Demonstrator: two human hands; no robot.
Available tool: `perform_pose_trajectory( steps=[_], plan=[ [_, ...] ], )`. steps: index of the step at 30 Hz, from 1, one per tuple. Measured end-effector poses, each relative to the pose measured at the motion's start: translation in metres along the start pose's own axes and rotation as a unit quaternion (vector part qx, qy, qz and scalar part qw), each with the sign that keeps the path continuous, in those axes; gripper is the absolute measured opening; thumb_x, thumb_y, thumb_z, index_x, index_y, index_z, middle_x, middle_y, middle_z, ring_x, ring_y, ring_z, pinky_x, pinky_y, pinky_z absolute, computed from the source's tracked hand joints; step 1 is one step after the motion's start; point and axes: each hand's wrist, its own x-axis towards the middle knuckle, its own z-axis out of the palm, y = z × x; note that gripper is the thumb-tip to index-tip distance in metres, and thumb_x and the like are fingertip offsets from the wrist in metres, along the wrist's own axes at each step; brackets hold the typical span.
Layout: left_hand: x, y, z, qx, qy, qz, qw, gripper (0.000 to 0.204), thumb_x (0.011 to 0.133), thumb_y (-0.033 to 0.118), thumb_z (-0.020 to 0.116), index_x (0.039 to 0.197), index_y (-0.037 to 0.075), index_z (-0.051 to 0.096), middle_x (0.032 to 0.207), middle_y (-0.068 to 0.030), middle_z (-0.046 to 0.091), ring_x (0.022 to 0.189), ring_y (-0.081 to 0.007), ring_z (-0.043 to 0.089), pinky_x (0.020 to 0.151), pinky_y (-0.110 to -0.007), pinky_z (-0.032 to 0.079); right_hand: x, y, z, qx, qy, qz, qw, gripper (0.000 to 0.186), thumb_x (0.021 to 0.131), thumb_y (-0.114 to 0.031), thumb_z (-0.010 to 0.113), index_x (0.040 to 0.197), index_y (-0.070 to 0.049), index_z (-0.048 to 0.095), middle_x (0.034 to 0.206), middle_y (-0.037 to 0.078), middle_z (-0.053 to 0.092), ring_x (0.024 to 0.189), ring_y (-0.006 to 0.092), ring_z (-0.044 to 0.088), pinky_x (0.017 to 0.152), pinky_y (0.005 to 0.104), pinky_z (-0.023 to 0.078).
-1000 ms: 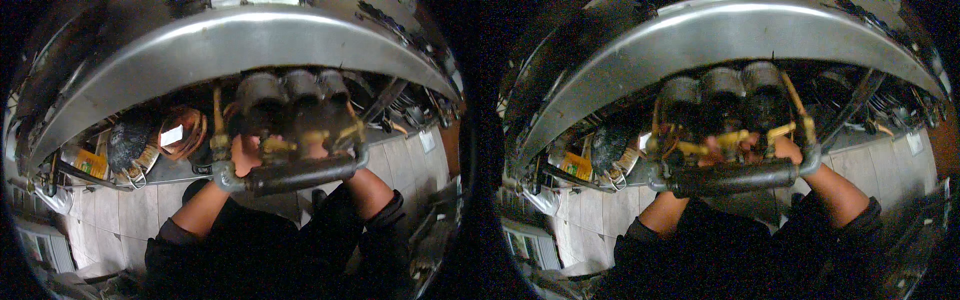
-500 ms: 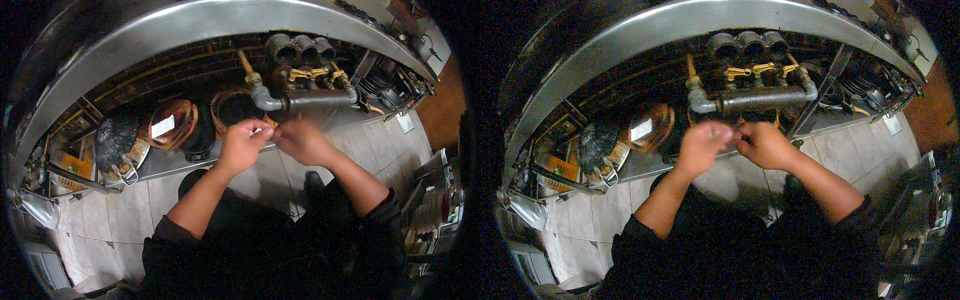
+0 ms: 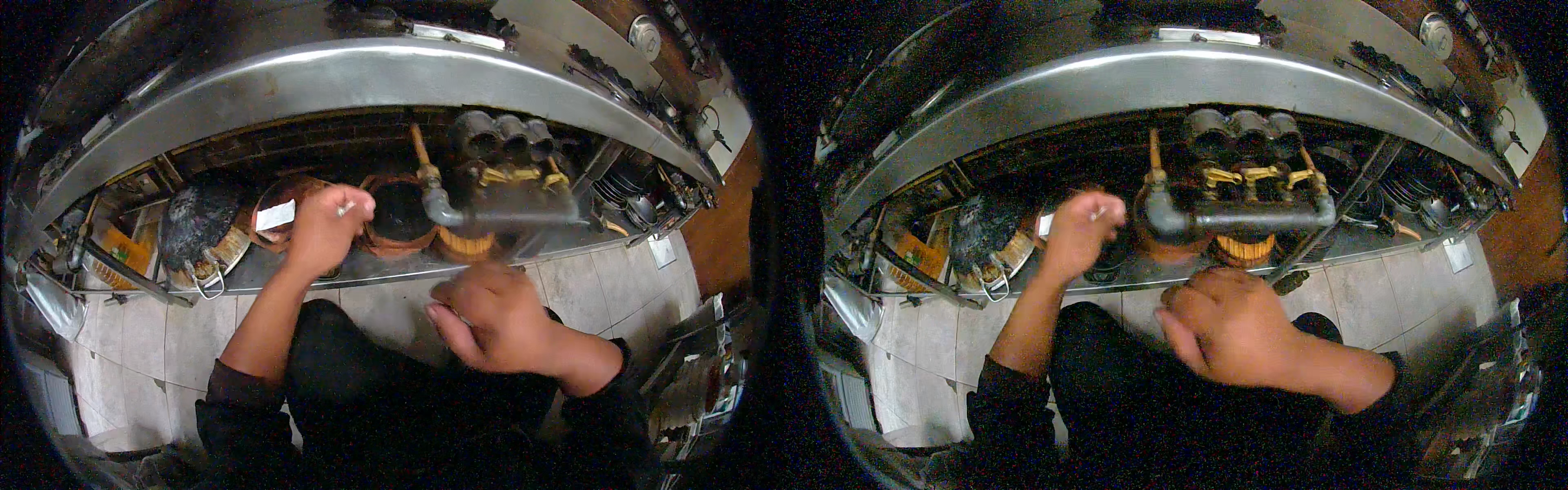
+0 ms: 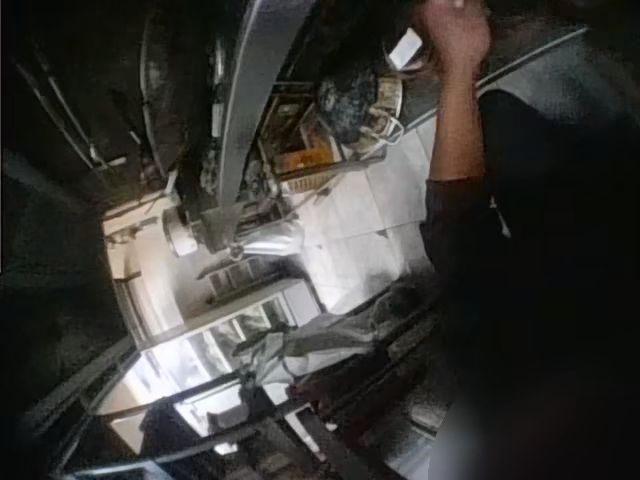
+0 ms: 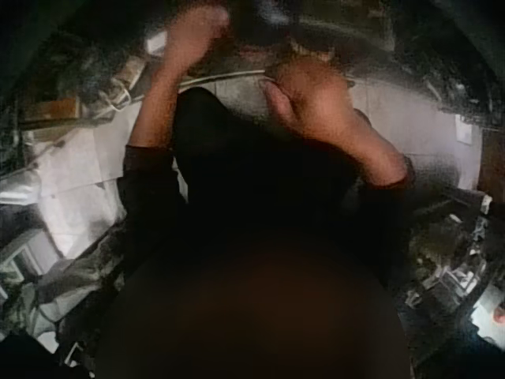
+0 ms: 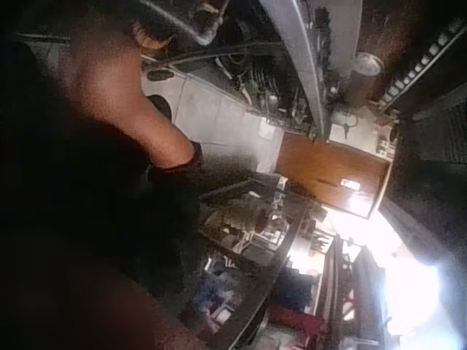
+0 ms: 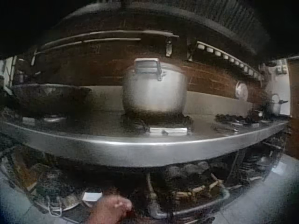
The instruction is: The person works under a commercial gas stove, using a wrench to tighten or adjust brass gas valves and fittings. The person repeatedly reaches into the confined space beneath the appliance to manipulate the valve assembly.
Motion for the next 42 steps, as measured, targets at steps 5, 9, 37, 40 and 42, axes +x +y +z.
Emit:
perform_pose_trajectory(
  steps=[5, 9, 37, 40, 42],
  plan=[
    [0.082, -0.013, 0.007, -0.022, 0.022, 0.037, 0.999, 0.018, 0.086, 0.018, 0.055, 0.091, 0.002, 0.063, 0.078, -0.0057, 0.065, 0.062, -0.0122, 0.057, 0.058, -0.028, 0.047, 0.042, 0.000, -0.048, -0.102, 0.177, 0.038, 0.978, 0.016, 0.070, -0.007, 0.069, 0.078, -0.002, 0.057, 0.066, 0.011, 0.053, 0.056, 0.0281, 0.051, 0.050, 0.0380, 0.040],
    [0.127, -0.026, 0.044, 0.048, -0.012, 0.152, 0.987, 0.026, 0.088, 0.021, 0.047, 0.094, 0.001, 0.061, 0.080, -0.0149, 0.064, 0.067, -0.0258, 0.059, 0.064, -0.034, 0.049, 0.066, 0.009, -0.044, -0.184, 0.129, 0.105, 0.969, 0.017, 0.071, -0.010, 0.070, 0.078, -0.001, 0.057, 0.065, 0.014, 0.052, 0.058, 0.0322, 0.052, 0.051, 0.0392, 0.041],
    [0.100, 0.012, 0.109, -0.208, -0.102, 0.215, 0.949, 0.024, 0.083, 0.014, 0.051, 0.102, 0.001, 0.060, 0.100, -0.0120, 0.064, 0.088, -0.0238, 0.059, 0.079, -0.035, 0.046, 0.069, -0.001, 0.008, -0.285, 0.215, 0.289, 0.888, 0.032, 0.072, -0.001, 0.066, 0.057, -0.005, 0.039, 0.050, 0.009, 0.039, 0.040, 0.0255, 0.040, 0.039, 0.0345, 0.029],
    [0.117, -0.030, 0.121, -0.235, -0.091, 0.100, 0.963, 0.031, 0.086, 0.027, 0.056, 0.107, 0.004, 0.057, 0.103, -0.0096, 0.061, 0.091, -0.0227, 0.057, 0.080, -0.035, 0.046, 0.070, 0.000, 0.009, -0.283, 0.213, 0.266, 0.896, 0.031, 0.072, -0.001, 0.066, 0.058, -0.005, 0.039, 0.050, 0.008, 0.039, 0.040, 0.0250, 0.039, 0.039, 0.0344, 0.029],
    [0.132, -0.043, 0.117, -0.400, -0.135, -0.030, 0.906, 0.036, 0.086, 0.034, 0.057, 0.109, 0.007, 0.055, 0.104, -0.0082, 0.059, 0.093, -0.0225, 0.056, 0.081, -0.035, 0.047, 0.069, 0.001, 0.008, -0.283, 0.215, 0.272, 0.894, 0.030, 0.072, -0.001, 0.066, 0.060, -0.005, 0.039, 0.051, 0.008, 0.038, 0.040, 0.0248, 0.039, 0.039, 0.0344, 0.029]
  ],
)
